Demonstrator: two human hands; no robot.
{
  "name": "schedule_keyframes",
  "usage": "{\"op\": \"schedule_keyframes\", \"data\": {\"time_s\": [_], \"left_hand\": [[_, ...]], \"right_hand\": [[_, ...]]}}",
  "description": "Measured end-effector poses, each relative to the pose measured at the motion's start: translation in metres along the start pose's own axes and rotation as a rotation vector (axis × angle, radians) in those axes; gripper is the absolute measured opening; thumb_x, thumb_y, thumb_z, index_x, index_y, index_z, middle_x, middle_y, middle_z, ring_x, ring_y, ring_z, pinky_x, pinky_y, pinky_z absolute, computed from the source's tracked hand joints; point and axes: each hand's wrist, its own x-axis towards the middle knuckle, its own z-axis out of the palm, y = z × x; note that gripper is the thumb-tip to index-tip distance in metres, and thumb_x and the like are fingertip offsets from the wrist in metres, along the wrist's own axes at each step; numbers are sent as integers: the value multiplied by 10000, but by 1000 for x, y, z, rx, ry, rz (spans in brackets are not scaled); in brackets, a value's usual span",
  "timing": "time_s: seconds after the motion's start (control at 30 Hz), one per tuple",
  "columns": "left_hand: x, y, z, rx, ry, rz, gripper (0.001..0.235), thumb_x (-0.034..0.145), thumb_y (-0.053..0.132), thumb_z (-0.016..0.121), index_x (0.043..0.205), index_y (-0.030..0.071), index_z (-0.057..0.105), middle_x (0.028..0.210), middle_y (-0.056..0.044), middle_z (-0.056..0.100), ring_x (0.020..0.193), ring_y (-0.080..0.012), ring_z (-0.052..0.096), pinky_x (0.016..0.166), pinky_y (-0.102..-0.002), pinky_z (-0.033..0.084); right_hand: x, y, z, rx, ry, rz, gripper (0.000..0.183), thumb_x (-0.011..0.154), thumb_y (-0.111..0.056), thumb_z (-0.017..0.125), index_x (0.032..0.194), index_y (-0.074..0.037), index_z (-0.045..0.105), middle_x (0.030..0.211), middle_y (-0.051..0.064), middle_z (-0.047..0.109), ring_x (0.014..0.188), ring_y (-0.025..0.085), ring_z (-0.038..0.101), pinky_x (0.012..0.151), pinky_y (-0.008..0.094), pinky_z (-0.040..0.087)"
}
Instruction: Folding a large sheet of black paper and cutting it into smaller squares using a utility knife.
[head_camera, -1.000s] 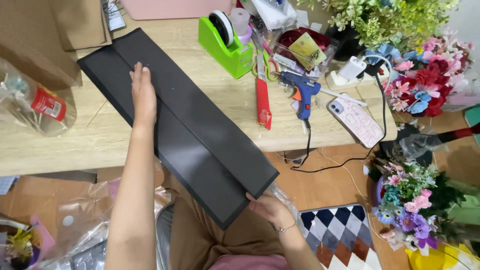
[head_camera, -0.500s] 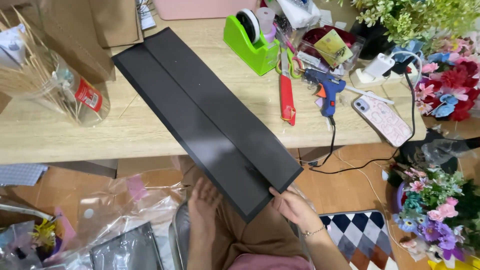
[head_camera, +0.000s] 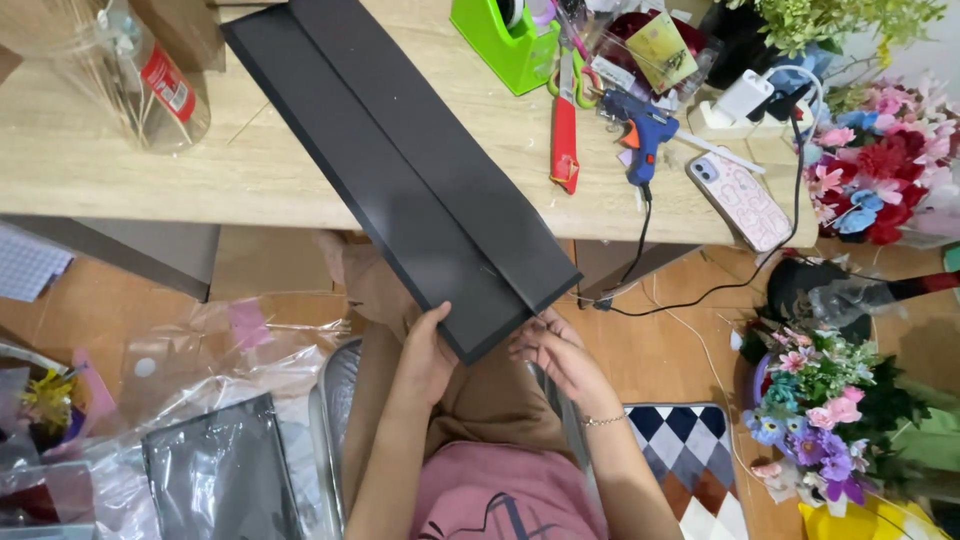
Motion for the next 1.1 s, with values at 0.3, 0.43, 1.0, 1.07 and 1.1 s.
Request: {"op": "schedule_keyframes", "data": {"time_s": [0.3,0.43,1.0,1.07,1.1], "left_hand": [[-5,-24,-4,-70,-109,82,471,1014,223,512,1467,101,477,1367,-202,625,1198,-353,647,1018,-567,505],[-14,-22,-5,-64,-139,112,407,1019,179,471,1415,93,514,1338,-231,635,1166,-376,656,988,-585,518],[-9,-30,-17,7,-129,149,431,1021,116,471,1451,99,484,1311,-220,663,1135,-363,682,982,-606,535],[-8,-30,-19,34,-130,170,479,1022,117,463,1499,105,428,1335,-225,645,1147,-367,673,974,-597,536],[-8,-31,-20,64,-133,190,531,1023,117,455,1548,111,371,1360,-230,627,1159,-371,664,966,-588,538]], "right_hand": [[-24,-29,-25,-43,-18,9,207,913,-83,602,1114,-34,612,728,18,449,565,103,494,453,227,425],[-29,-30,-17,-26,-21,-17,272,930,-96,587,1191,-21,605,727,22,481,557,95,491,449,213,404],[-10,-50,12,-631,390,-361,274,893,-193,792,1101,-21,747,682,31,560,589,87,519,500,217,415],[-5,-45,25,-730,453,-500,257,847,-205,846,1008,-45,727,843,30,532,792,134,488,716,247,402],[-2,-43,32,-825,517,-642,269,801,-217,900,916,-68,707,1004,29,504,995,181,457,933,276,389]]}}
